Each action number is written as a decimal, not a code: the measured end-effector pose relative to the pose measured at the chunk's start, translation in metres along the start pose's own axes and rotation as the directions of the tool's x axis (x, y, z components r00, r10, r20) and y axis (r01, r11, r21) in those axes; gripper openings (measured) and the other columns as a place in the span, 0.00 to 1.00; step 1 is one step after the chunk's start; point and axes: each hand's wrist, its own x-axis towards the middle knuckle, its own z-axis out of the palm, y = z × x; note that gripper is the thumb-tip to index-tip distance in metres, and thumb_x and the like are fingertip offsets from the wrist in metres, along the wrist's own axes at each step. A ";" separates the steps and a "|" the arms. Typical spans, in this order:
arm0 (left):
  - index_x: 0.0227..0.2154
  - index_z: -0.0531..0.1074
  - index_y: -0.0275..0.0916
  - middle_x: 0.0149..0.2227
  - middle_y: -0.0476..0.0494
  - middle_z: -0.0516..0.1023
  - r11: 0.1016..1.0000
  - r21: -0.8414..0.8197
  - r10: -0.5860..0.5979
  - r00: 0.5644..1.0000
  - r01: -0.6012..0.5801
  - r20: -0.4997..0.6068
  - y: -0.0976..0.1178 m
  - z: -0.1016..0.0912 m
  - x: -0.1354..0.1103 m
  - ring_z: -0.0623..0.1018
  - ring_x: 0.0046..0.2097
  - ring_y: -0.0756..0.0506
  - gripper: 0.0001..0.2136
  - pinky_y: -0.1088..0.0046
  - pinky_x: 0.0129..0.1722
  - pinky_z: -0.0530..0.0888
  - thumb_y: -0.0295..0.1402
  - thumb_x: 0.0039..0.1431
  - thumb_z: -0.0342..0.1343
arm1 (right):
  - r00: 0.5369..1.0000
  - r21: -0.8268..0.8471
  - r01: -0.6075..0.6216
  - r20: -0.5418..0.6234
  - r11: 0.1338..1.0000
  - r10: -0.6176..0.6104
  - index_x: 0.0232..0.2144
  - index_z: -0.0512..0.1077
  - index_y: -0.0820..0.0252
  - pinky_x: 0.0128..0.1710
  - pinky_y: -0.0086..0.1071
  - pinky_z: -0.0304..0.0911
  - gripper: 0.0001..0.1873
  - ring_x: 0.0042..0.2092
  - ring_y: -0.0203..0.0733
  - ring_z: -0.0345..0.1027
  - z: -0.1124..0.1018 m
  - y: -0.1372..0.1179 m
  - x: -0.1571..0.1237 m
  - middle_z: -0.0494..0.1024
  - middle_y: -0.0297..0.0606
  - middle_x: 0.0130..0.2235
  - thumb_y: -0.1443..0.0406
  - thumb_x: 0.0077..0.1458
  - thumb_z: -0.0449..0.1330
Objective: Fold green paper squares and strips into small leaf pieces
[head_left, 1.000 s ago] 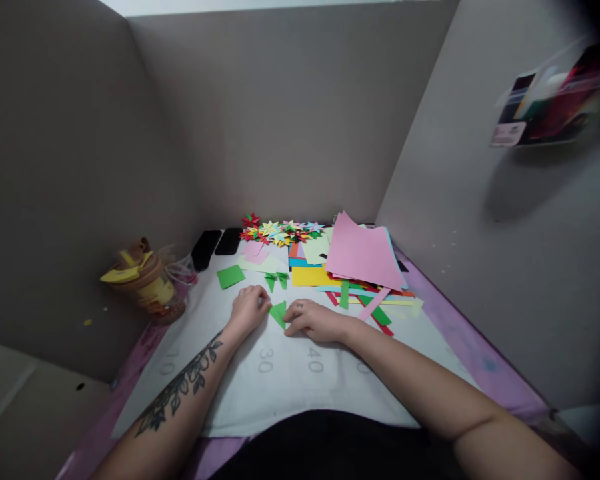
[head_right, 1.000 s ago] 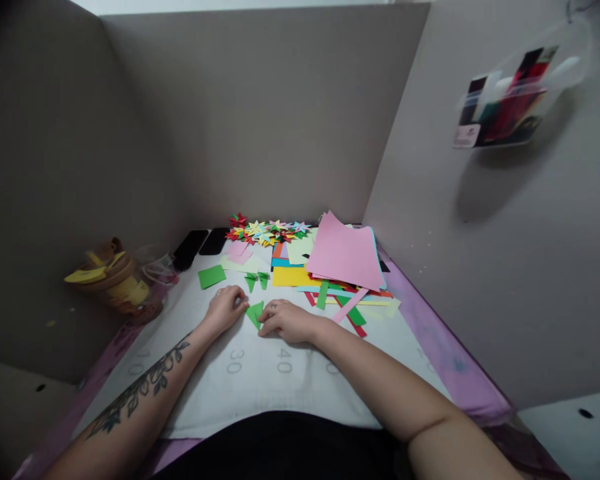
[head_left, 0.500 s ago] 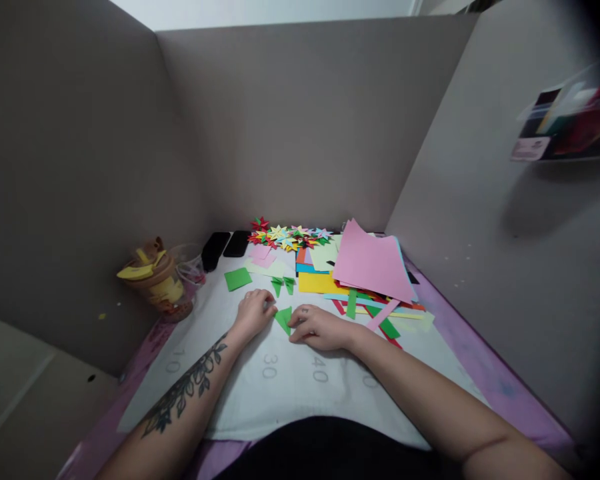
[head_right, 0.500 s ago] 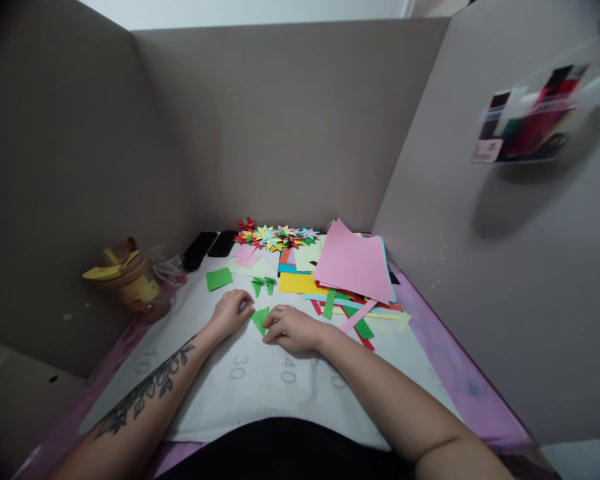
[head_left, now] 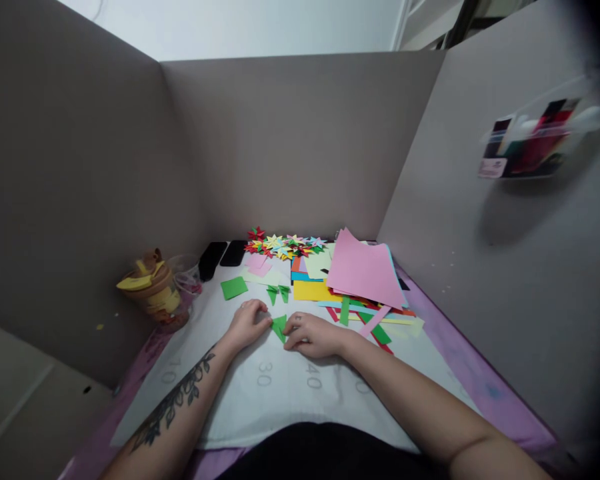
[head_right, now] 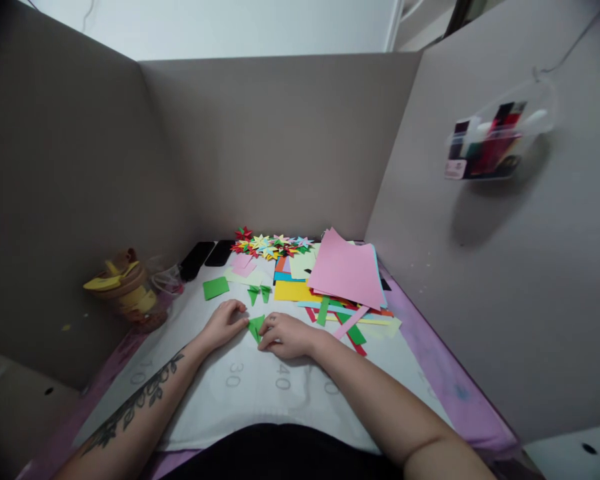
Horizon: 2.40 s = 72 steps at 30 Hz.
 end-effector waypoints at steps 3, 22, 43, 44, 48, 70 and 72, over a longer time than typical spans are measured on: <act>0.29 0.67 0.39 0.35 0.45 0.72 0.999 -0.045 0.030 0.999 -0.029 0.011 0.002 -0.001 0.000 0.70 0.41 0.43 0.05 0.66 0.43 0.67 0.33 0.49 0.55 | 1.000 -0.005 -0.001 -0.010 1.000 0.001 0.34 0.77 0.56 0.46 0.36 0.61 0.10 0.43 0.40 0.65 0.002 0.002 -0.001 0.73 0.41 0.40 0.70 0.51 0.57; 0.41 0.75 0.44 0.41 0.44 0.78 0.882 0.024 0.441 0.843 -0.470 0.307 0.020 -0.012 -0.015 0.74 0.44 0.46 0.13 0.68 0.46 0.68 0.33 0.61 0.47 | 0.999 -0.020 -0.022 0.029 1.000 0.022 0.37 0.76 0.56 0.48 0.37 0.59 0.12 0.45 0.41 0.64 -0.006 -0.005 -0.004 0.73 0.41 0.42 0.70 0.52 0.55; 0.38 0.76 0.41 0.39 0.44 0.78 0.875 -0.002 0.472 0.852 -0.484 0.227 0.013 -0.006 -0.014 0.75 0.42 0.46 0.10 0.70 0.43 0.72 0.30 0.58 0.51 | 1.000 -0.007 -0.013 0.014 1.000 0.013 0.37 0.76 0.56 0.49 0.38 0.59 0.13 0.46 0.41 0.64 -0.004 -0.002 -0.006 0.73 0.40 0.44 0.71 0.52 0.55; 0.38 0.76 0.41 0.39 0.44 0.78 0.876 -0.002 0.469 0.853 -0.482 0.229 0.012 -0.006 -0.014 0.75 0.42 0.46 0.10 0.70 0.43 0.72 0.30 0.58 0.51 | 1.000 -0.006 -0.012 0.013 1.000 0.012 0.37 0.76 0.56 0.49 0.38 0.58 0.13 0.46 0.41 0.64 -0.004 -0.002 -0.006 0.73 0.40 0.44 0.71 0.52 0.55; 0.38 0.76 0.42 0.39 0.44 0.78 0.879 -0.001 0.464 0.855 -0.476 0.233 0.013 -0.007 -0.014 0.75 0.42 0.46 0.10 0.70 0.43 0.72 0.29 0.57 0.51 | 1.000 0.001 -0.015 0.010 1.000 0.015 0.37 0.76 0.56 0.49 0.38 0.59 0.13 0.45 0.41 0.65 -0.004 -0.003 -0.005 0.74 0.41 0.43 0.71 0.51 0.55; 0.38 0.76 0.41 0.39 0.44 0.77 0.892 -0.010 0.441 0.865 -0.452 0.239 0.011 -0.006 -0.015 0.74 0.42 0.46 0.09 0.70 0.43 0.71 0.30 0.57 0.52 | 1.000 0.009 -0.018 -0.001 1.000 0.018 0.37 0.76 0.56 0.49 0.38 0.59 0.13 0.46 0.41 0.65 -0.002 -0.001 -0.005 0.74 0.41 0.43 0.71 0.51 0.55; 0.38 0.76 0.41 0.39 0.44 0.77 0.892 -0.013 0.443 0.866 -0.452 0.233 0.011 -0.006 -0.015 0.74 0.42 0.46 0.09 0.70 0.43 0.71 0.30 0.57 0.52 | 1.000 0.008 -0.019 0.001 1.000 0.019 0.37 0.76 0.57 0.49 0.37 0.59 0.13 0.46 0.41 0.65 -0.003 -0.002 -0.005 0.74 0.41 0.43 0.71 0.51 0.55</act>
